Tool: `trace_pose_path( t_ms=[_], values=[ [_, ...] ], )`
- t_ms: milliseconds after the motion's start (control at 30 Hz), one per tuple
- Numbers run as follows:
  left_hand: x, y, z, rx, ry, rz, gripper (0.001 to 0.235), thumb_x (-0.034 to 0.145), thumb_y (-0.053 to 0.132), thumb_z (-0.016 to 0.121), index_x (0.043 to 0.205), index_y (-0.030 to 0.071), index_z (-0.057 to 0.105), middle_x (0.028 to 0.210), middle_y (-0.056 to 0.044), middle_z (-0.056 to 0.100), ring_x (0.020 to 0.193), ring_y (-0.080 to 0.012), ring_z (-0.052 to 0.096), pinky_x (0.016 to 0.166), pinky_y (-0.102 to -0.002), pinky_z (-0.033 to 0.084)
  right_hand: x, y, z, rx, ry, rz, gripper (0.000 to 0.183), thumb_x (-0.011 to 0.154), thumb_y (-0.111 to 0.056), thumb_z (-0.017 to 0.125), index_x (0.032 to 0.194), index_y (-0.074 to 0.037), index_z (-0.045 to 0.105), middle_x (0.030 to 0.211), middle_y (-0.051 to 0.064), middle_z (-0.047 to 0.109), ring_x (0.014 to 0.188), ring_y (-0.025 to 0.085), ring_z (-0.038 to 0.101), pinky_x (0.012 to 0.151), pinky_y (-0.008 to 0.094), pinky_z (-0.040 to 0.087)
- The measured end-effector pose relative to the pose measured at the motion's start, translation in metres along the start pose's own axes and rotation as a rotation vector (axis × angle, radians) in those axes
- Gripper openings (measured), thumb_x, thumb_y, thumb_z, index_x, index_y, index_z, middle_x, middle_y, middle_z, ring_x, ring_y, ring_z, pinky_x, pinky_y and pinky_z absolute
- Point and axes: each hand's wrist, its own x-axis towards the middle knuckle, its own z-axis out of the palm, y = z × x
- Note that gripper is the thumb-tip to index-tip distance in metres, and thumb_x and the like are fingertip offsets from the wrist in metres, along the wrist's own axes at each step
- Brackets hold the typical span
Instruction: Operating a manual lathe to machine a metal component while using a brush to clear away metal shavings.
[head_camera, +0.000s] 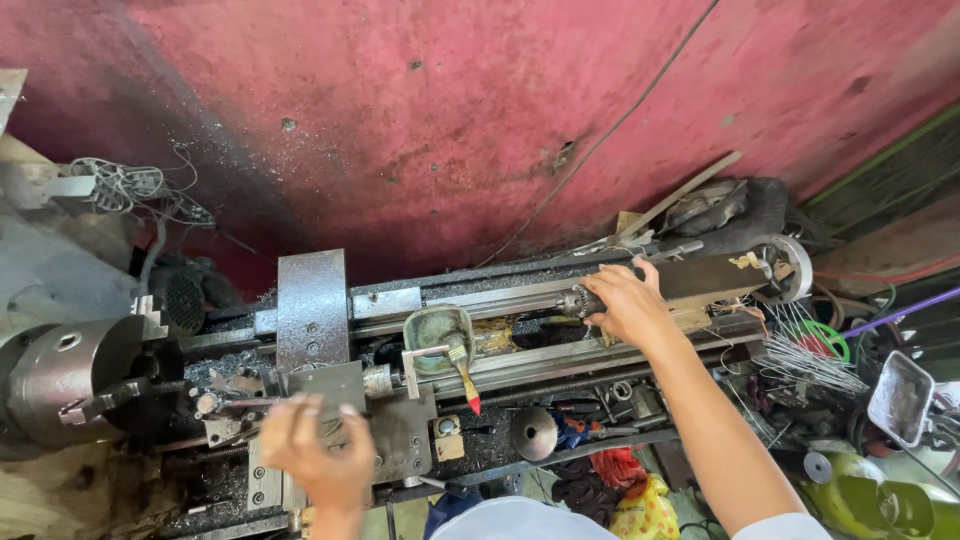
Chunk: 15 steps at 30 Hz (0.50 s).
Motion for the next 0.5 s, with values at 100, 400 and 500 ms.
trace_pose_path(
  t_ms=[100,400,500],
  values=[
    [-0.005,0.038,0.004,-0.142,-0.363,-0.296,0.021,0.083,0.018,0.067,0.098,0.006,0.075,0.094,-0.006,0.076,0.101,-0.0222,0.068,0.108,-0.038,0.046,-0.003,-0.003,0.0,-0.027,0.073,-0.005,0.073,0.065,-0.041,0.092,0.131,-0.023,0.067,0.125,-0.006,0.07,0.135,0.02,0.054,0.12,0.058,0.018],
    [-0.042,0.034,0.048,-0.102,-1.001,-0.299,0.071,0.088,0.032,0.069,0.151,0.013,0.043,0.162,-0.005,0.037,0.151,-0.0219,0.028,0.121,-0.054,0.017,-0.043,-0.129,-0.023,0.202,0.573,-0.07,0.037,0.101,-0.043,0.05,0.11,-0.016,0.072,0.109,0.0,0.075,0.106,0.022,0.068,0.094,0.046,0.043],
    [-0.037,0.038,0.054,-0.077,-1.09,-0.231,0.075,0.09,0.032,0.067,0.155,0.012,0.038,0.167,-0.004,0.031,0.155,-0.0223,0.021,0.122,-0.054,0.011,-0.037,-0.17,0.037,0.638,0.12,0.137,0.038,0.096,-0.037,0.064,0.126,-0.014,0.068,0.124,0.003,0.07,0.12,0.02,0.059,0.107,0.044,0.043]
  ],
)
